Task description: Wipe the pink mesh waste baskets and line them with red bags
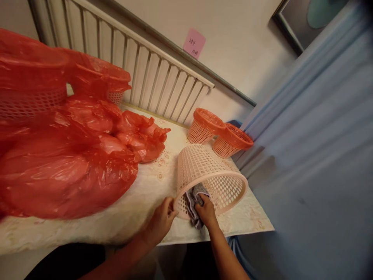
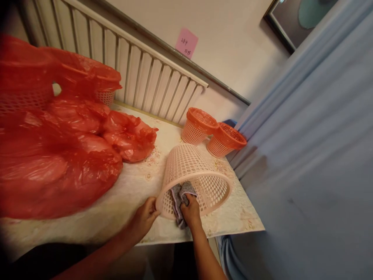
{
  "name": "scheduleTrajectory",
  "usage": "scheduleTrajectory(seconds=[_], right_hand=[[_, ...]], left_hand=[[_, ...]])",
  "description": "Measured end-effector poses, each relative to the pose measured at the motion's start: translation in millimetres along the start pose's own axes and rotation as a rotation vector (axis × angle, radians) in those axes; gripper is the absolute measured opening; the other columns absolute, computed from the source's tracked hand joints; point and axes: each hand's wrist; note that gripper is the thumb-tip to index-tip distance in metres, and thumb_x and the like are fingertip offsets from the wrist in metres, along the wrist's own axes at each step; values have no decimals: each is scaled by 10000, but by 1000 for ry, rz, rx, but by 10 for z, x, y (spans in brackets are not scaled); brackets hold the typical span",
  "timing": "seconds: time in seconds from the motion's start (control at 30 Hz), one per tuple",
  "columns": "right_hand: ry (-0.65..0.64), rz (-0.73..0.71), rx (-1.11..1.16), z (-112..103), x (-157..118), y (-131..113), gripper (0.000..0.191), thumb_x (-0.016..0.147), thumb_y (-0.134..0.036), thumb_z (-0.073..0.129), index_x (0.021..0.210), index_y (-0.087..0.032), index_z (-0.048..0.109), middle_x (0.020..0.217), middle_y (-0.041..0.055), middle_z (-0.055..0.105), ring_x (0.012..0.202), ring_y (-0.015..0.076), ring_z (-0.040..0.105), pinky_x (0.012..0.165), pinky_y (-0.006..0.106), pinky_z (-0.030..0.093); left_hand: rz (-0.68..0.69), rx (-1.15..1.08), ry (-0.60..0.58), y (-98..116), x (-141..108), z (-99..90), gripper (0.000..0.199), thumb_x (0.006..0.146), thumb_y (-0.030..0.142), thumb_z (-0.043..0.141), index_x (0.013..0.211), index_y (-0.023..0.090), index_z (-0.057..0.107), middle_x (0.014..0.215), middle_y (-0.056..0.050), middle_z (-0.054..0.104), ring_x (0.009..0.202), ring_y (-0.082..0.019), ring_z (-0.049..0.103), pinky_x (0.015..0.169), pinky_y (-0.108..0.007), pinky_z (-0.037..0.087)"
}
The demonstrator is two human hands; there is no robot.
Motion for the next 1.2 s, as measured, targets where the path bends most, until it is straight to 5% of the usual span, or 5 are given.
scheduleTrajectory(seconds=[0.23,0.4,0.57,0.97,1.2], right_hand=[[-110,3,340,336,-84,-479,356,755,-288,540,1083,-167,605,943,33,673,852,190,617,796,303,501],[-158,-254,-160,270,-119,-291,440,666,-93,501,1061,-214,652,1129,60,619,1031,207,581,936,323,443],[-211,-175,-548,-41,-97,18,481,680,-50,480,1084,-243,656,1208,91,569,955,200,626,848,290,468],[-183,-198,-19,252,-122,-238,295,712,-181,539,986,-195,650,949,29,641,904,192,593,834,300,460],[39,40,80,-200,337,79,308,608,-121,584,887,-207,683,999,66,657,934,217,604,840,303,433]], left_hand=[[-77,37,-103,47,72,25,173,825,202,475,849,164,641,808,-38,692,757,-180,617,698,-260,449],[25,74,110,160,160,-251,112,795,236,515,702,180,542,662,20,554,638,-150,513,615,-251,407],[142,14,119,219,138,-364,67,834,238,507,858,193,550,762,12,579,717,-150,551,687,-259,434],[19,49,-50,115,0,-119,97,811,217,512,723,191,479,689,25,536,657,-145,507,601,-245,394],[12,-10,-19,86,-13,-104,155,804,218,545,955,183,541,733,27,559,689,-153,551,642,-259,439]])
Point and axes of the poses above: each hand's wrist, its own x-axis towards the middle knuckle, its own z-axis out of the palm, y = z × x
